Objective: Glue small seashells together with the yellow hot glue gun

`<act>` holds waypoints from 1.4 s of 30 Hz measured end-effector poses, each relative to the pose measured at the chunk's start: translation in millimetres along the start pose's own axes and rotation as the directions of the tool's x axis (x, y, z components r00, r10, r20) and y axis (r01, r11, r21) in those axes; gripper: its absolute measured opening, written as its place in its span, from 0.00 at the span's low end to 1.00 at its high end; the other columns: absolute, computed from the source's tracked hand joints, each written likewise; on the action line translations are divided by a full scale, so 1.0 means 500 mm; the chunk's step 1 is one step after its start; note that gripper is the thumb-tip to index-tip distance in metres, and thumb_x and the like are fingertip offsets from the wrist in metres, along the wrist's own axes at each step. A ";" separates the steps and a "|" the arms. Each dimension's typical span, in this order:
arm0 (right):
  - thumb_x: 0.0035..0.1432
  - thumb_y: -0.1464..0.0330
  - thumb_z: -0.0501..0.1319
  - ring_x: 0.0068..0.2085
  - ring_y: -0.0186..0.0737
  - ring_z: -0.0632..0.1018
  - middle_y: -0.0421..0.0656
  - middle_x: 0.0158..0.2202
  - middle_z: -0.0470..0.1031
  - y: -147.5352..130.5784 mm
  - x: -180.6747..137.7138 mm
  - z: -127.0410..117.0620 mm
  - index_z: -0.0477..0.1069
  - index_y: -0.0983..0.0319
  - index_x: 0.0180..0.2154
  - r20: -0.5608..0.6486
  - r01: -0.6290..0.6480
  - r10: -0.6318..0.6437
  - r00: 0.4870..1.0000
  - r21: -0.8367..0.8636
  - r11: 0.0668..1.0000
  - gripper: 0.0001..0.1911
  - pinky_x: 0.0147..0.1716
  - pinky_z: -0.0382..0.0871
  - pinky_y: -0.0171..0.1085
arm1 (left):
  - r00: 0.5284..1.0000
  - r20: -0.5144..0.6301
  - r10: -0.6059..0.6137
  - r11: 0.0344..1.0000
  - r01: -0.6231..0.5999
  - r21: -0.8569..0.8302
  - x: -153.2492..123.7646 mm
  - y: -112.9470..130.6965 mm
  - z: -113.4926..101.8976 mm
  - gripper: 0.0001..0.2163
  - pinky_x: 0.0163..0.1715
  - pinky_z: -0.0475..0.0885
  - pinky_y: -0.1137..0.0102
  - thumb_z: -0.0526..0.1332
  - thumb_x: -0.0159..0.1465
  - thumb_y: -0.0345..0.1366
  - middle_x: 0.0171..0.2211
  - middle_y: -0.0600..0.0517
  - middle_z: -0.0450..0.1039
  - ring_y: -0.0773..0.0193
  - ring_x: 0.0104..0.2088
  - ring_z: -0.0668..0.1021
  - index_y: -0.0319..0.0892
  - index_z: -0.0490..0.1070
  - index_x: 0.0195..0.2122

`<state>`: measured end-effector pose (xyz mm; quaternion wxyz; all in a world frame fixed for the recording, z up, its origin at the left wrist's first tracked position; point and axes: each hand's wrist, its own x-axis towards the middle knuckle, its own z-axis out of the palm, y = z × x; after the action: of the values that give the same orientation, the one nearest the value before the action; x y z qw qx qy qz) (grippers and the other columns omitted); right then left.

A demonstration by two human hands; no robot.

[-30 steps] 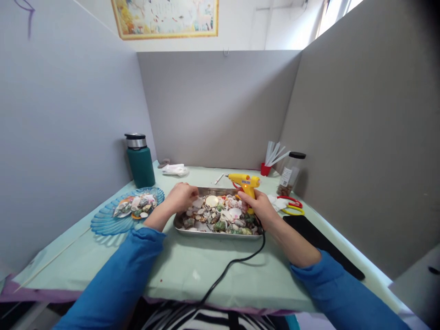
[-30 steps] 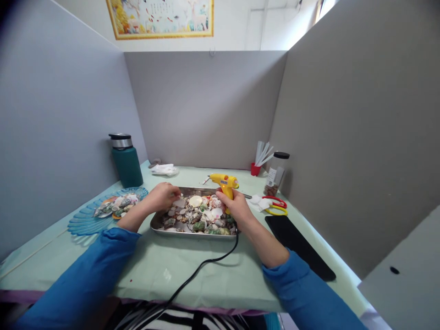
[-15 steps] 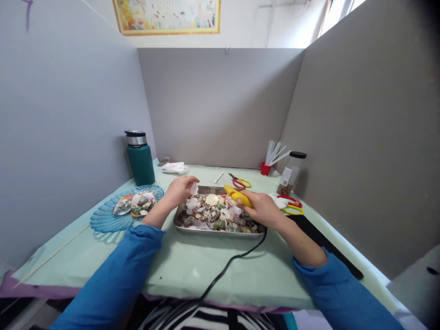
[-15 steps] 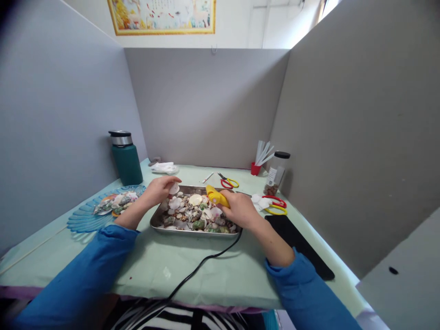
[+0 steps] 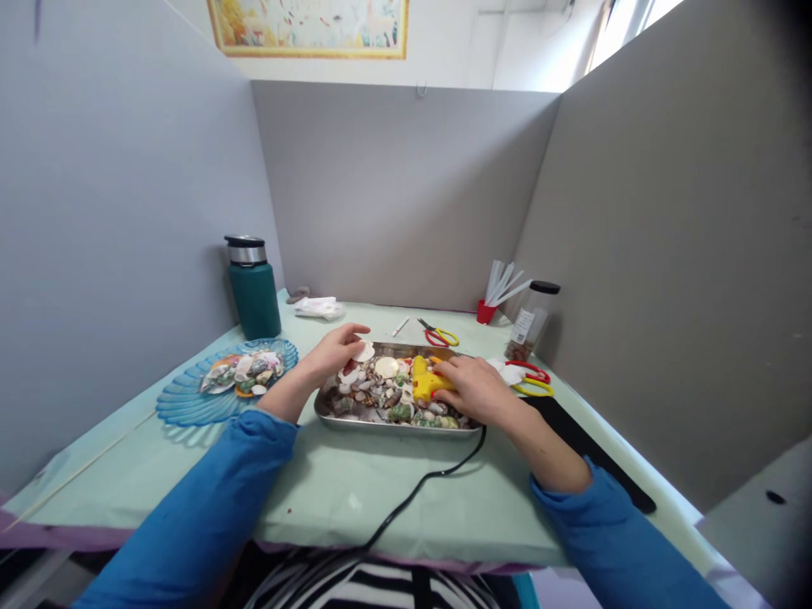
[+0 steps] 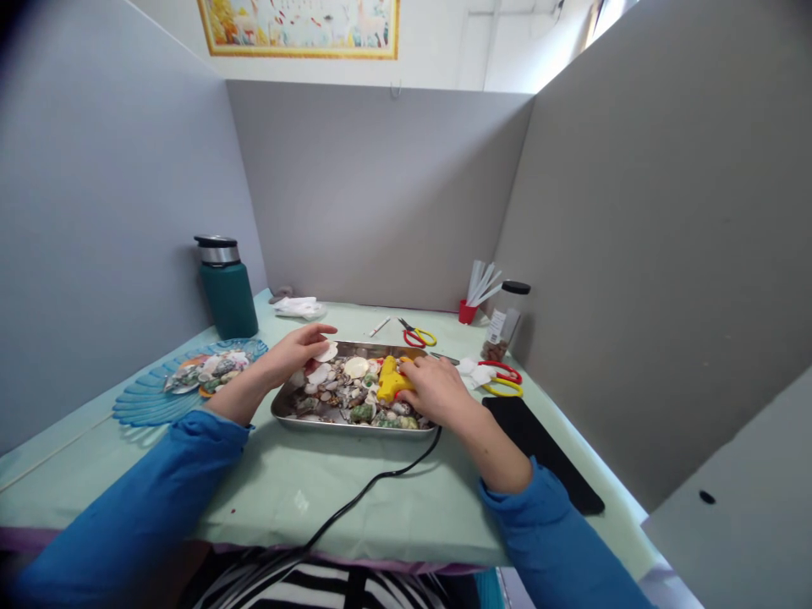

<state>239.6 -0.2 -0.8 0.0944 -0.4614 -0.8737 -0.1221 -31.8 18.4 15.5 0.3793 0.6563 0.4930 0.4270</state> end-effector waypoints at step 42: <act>0.58 0.69 0.58 0.40 0.39 0.74 0.43 0.38 0.76 -0.059 0.031 -0.009 0.72 0.60 0.42 -0.234 0.210 -0.112 0.966 0.453 0.867 0.10 0.41 0.65 0.36 | 0.999 0.038 -0.006 0.996 0.010 -0.086 -0.019 0.010 0.026 0.18 0.16 0.58 0.77 0.63 0.51 0.31 0.19 0.59 0.63 0.74 0.16 0.65 0.35 0.68 0.44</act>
<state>206.7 -5.6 4.2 0.2812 -0.3348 -0.8984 0.0418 -19.5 7.3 13.8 0.4182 0.6455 0.4695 0.4337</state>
